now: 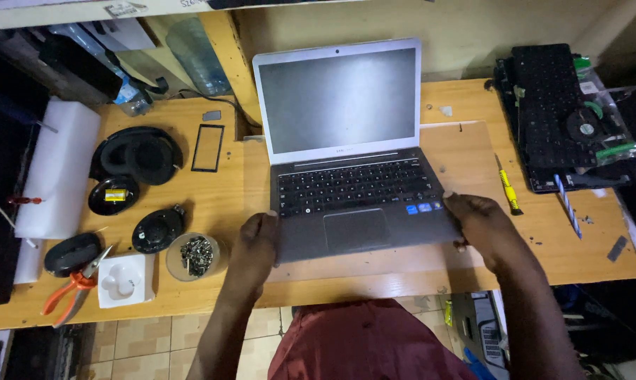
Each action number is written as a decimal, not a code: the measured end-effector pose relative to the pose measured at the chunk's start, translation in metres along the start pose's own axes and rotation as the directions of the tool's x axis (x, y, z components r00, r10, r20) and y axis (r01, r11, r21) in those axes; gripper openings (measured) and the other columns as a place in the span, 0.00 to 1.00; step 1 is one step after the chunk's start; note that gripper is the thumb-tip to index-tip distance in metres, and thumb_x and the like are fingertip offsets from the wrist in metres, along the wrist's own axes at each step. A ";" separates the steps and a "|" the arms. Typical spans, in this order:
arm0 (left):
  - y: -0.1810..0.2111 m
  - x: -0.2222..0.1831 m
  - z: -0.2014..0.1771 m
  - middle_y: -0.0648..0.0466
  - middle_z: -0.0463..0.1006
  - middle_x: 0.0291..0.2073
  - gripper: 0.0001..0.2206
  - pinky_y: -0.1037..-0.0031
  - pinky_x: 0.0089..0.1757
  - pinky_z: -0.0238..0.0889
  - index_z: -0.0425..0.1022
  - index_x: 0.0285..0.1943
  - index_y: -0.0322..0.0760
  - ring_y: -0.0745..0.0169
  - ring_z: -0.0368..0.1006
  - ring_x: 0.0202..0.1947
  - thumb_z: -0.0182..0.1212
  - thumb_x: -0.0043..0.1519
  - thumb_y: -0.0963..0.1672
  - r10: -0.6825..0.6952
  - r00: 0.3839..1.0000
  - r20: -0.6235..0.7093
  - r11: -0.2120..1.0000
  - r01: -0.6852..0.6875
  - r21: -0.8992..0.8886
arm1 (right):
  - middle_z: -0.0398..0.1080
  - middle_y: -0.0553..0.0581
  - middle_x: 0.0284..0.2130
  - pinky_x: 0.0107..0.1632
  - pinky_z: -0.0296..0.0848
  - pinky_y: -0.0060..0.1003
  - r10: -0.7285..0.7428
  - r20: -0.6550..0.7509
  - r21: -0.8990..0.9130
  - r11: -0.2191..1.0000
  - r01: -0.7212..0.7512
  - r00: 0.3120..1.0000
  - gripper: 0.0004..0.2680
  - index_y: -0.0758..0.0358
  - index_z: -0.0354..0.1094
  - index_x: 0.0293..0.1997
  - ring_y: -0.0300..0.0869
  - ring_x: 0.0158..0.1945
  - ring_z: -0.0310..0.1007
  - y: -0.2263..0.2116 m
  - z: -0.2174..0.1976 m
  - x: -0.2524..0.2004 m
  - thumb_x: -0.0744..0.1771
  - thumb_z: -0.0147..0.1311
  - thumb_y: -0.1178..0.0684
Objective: Disassembling a laptop to access the hard drive, reassembling the casing with a screwdriver, and connecting power cables for testing.
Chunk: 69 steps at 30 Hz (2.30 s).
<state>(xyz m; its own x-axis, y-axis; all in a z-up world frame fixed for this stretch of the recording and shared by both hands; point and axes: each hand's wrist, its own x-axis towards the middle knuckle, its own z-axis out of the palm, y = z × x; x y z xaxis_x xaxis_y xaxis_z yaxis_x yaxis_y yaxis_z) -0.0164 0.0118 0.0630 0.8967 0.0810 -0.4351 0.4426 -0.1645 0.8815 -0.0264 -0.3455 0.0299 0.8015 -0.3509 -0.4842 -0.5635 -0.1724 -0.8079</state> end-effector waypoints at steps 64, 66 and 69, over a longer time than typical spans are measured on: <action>-0.064 0.022 0.023 0.54 0.80 0.16 0.15 0.67 0.28 0.73 0.66 0.61 0.44 0.56 0.81 0.20 0.44 0.68 0.49 0.687 0.726 -0.028 0.146 -0.101 0.984 | 0.76 0.75 0.44 0.53 0.75 0.65 -0.602 0.609 -0.105 0.584 0.805 0.516 0.13 0.71 0.70 0.54 0.67 0.51 0.77 -0.161 0.155 -0.030 0.70 0.51 0.50; -0.063 0.021 0.023 0.52 0.78 0.13 0.14 0.66 0.26 0.73 0.69 0.57 0.44 0.54 0.80 0.17 0.49 0.65 0.48 0.766 0.641 -0.047 0.181 -0.144 0.973 | 0.76 0.69 0.48 0.56 0.76 0.58 -0.582 0.622 -0.092 0.610 0.787 0.524 0.12 0.65 0.70 0.57 0.59 0.54 0.77 -0.172 0.187 -0.005 0.70 0.52 0.50; -0.068 0.027 0.023 0.54 0.80 0.16 0.15 0.66 0.27 0.73 0.67 0.59 0.46 0.56 0.81 0.19 0.46 0.67 0.50 0.688 0.724 -0.046 0.176 -0.105 0.979 | 0.78 0.63 0.38 0.51 0.75 0.55 -0.605 0.552 -0.090 0.641 0.762 0.574 0.13 0.61 0.74 0.50 0.57 0.47 0.79 -0.163 0.188 0.062 0.71 0.49 0.44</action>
<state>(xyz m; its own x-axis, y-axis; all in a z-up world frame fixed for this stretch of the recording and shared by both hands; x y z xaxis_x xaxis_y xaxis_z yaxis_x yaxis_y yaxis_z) -0.0221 0.0027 -0.0130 0.9540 -0.0092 0.2997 -0.0165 -0.9996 0.0217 0.1523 -0.1664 0.0683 0.9113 0.4109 0.0254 0.2316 -0.4606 -0.8569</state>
